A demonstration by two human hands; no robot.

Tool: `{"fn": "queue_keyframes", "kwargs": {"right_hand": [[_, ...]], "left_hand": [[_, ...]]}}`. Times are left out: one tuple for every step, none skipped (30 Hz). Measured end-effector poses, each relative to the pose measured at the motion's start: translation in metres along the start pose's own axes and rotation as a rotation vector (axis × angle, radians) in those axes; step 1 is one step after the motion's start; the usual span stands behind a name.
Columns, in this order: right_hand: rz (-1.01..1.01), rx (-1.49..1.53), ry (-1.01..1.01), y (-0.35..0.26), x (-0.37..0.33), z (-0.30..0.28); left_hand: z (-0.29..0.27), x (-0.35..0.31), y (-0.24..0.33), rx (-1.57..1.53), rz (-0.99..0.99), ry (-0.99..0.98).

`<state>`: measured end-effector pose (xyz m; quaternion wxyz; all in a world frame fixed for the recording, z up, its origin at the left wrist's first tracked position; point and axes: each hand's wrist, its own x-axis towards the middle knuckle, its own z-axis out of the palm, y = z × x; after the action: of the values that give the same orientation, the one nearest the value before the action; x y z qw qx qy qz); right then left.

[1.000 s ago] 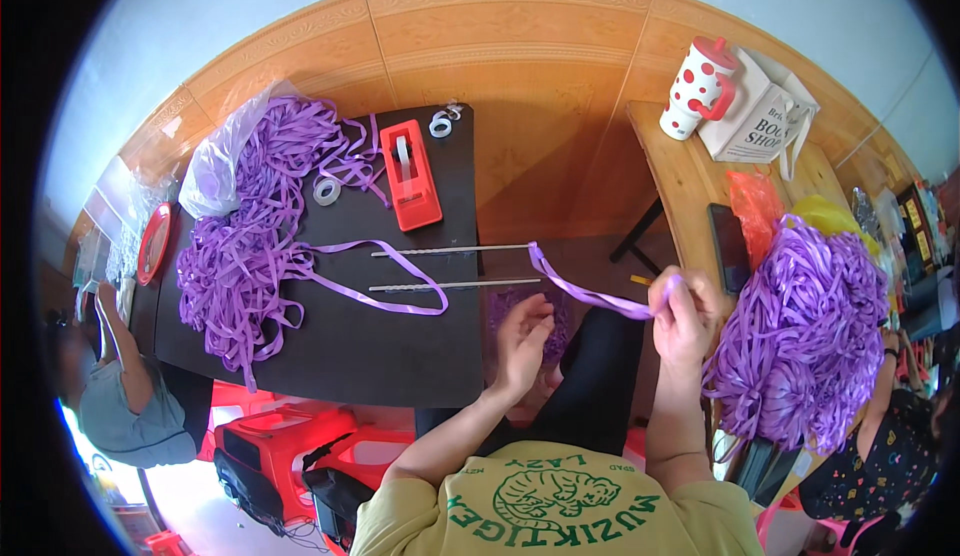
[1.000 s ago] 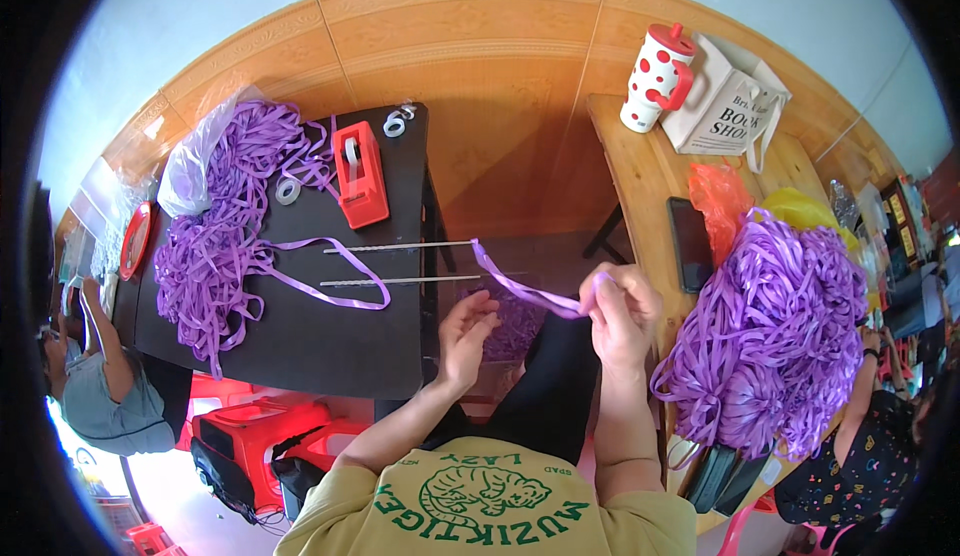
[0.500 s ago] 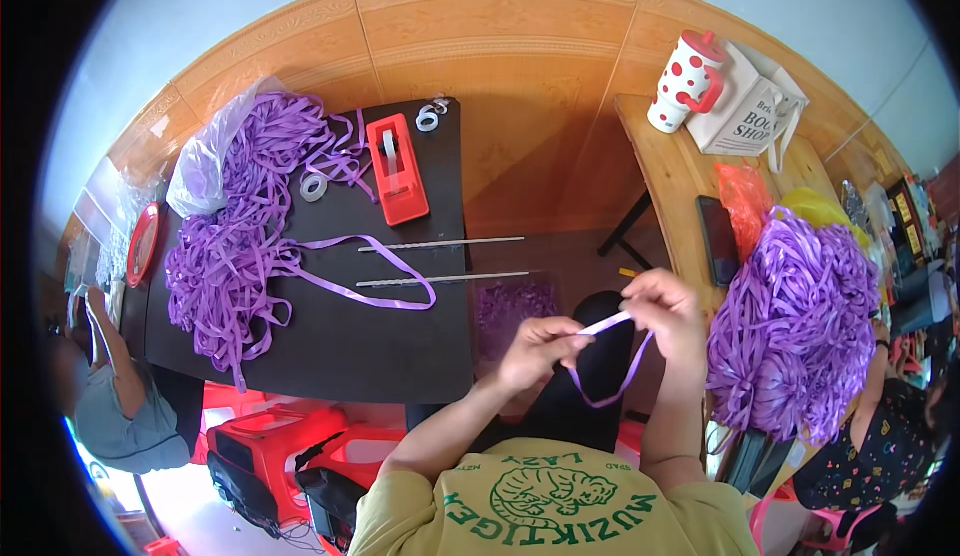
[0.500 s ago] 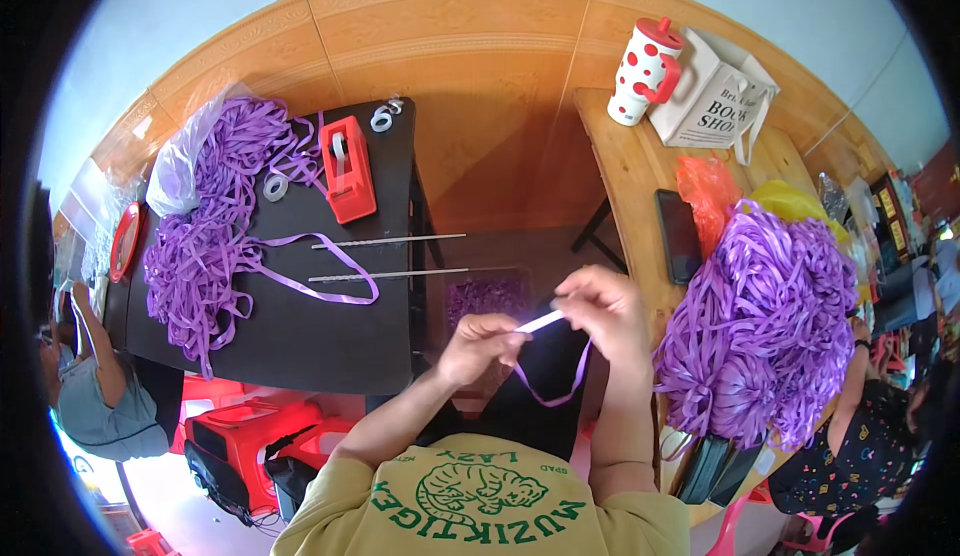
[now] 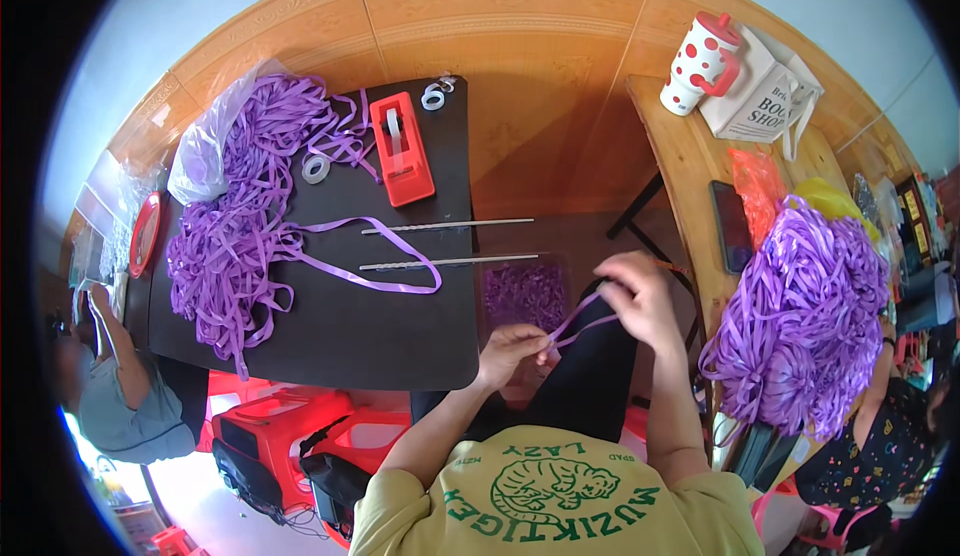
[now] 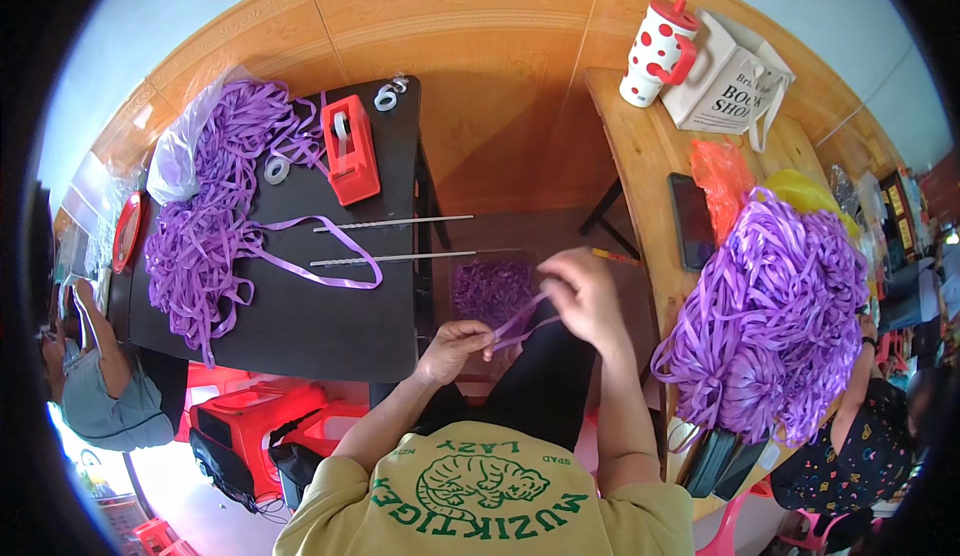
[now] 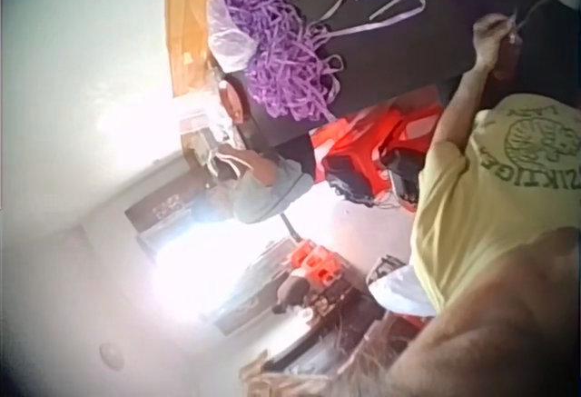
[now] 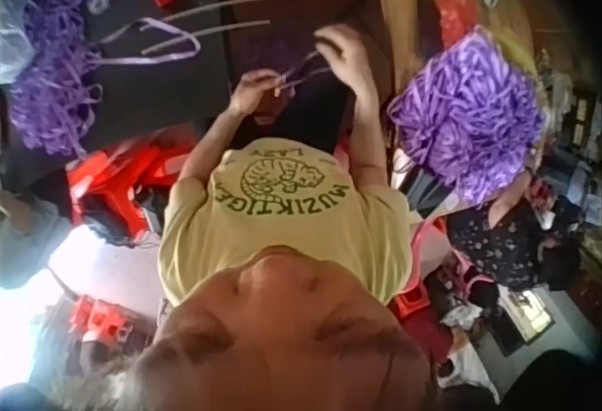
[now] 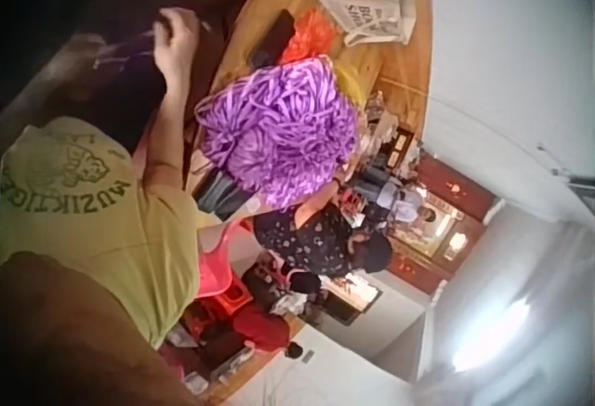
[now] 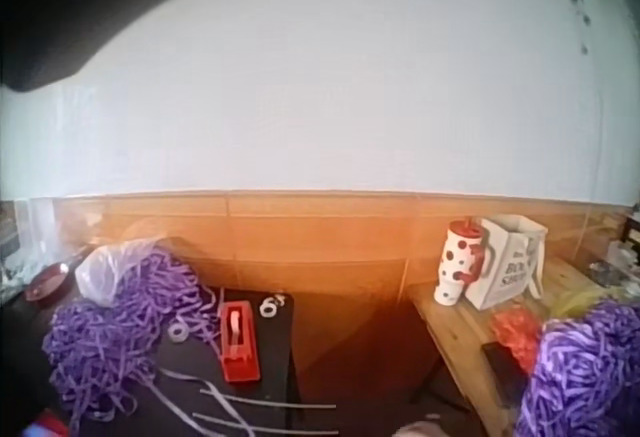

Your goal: The recorder is wrapping purple ribbon around two parallel metal rods to create decorative bundles.

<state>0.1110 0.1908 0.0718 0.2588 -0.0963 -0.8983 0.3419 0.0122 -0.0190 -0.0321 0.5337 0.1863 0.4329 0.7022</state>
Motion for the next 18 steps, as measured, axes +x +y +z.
{"fn": "queue_keyframes", "kwargs": {"right_hand": [[0.267,0.451,-0.257,-0.01,-0.008,0.009],[0.09,0.461,-0.373,-0.011,-0.011,0.018],[-0.072,0.387,-0.49,-0.01,-0.01,0.025],[-0.131,0.379,-0.519,-0.009,-0.013,0.033],[0.051,0.583,-0.537,-0.011,-0.019,0.04],[0.238,0.785,-0.55,-0.011,-0.023,0.044],[0.238,0.763,-0.549,-0.007,-0.023,0.042],[0.239,0.742,-0.548,-0.003,-0.023,0.039],[0.258,0.698,-0.518,0.001,-0.025,0.039],[0.26,0.701,-0.519,0.004,-0.026,0.039],[0.251,0.658,-0.476,0.007,-0.024,0.037],[0.242,0.615,-0.434,0.009,-0.022,0.036],[0.246,0.614,-0.42,0.01,-0.022,0.036],[0.243,0.612,-0.419,0.008,-0.02,0.034],[0.18,0.58,-0.424,0.006,-0.018,0.032],[0.117,0.548,-0.428,0.004,-0.017,0.031],[0.118,0.549,-0.43,0.004,-0.017,0.034],[0.035,0.484,-0.403,0.003,-0.017,0.039]], "left_hand": [[0.005,0.002,0.005,-0.003,-0.001,0.001],[0.011,0.005,0.01,0.013,-0.014,-0.003],[0.014,0.007,0.014,0.031,-0.024,0.001],[0.015,0.008,0.017,0.032,-0.024,0.002],[0.014,0.008,0.02,0.02,-0.056,0.009],[0.013,0.008,0.022,0.008,-0.088,0.016],[0.008,0.009,0.021,0.008,-0.088,0.018],[0.001,0.009,0.022,-0.095,-0.152,-0.008],[-0.005,0.008,0.021,-0.199,-0.215,-0.033],[-0.008,0.005,0.019,-0.2,-0.217,-0.03],[-0.01,0.005,0.019,-0.233,-0.203,-0.068],[-0.011,0.005,0.018,-0.267,-0.189,-0.106],[-0.01,0.005,0.017,-0.269,-0.192,-0.106],[-0.008,0.004,0.019,-0.274,-0.16,-0.122],[-0.007,0.003,0.02,-0.279,-0.128,-0.137],[-0.006,0.004,0.02,-0.278,-0.126,-0.139],[-0.006,0.006,0.018,-0.209,-0.075,-0.125],[-0.007,0.007,0.017,-0.14,-0.024,-0.111]]}}
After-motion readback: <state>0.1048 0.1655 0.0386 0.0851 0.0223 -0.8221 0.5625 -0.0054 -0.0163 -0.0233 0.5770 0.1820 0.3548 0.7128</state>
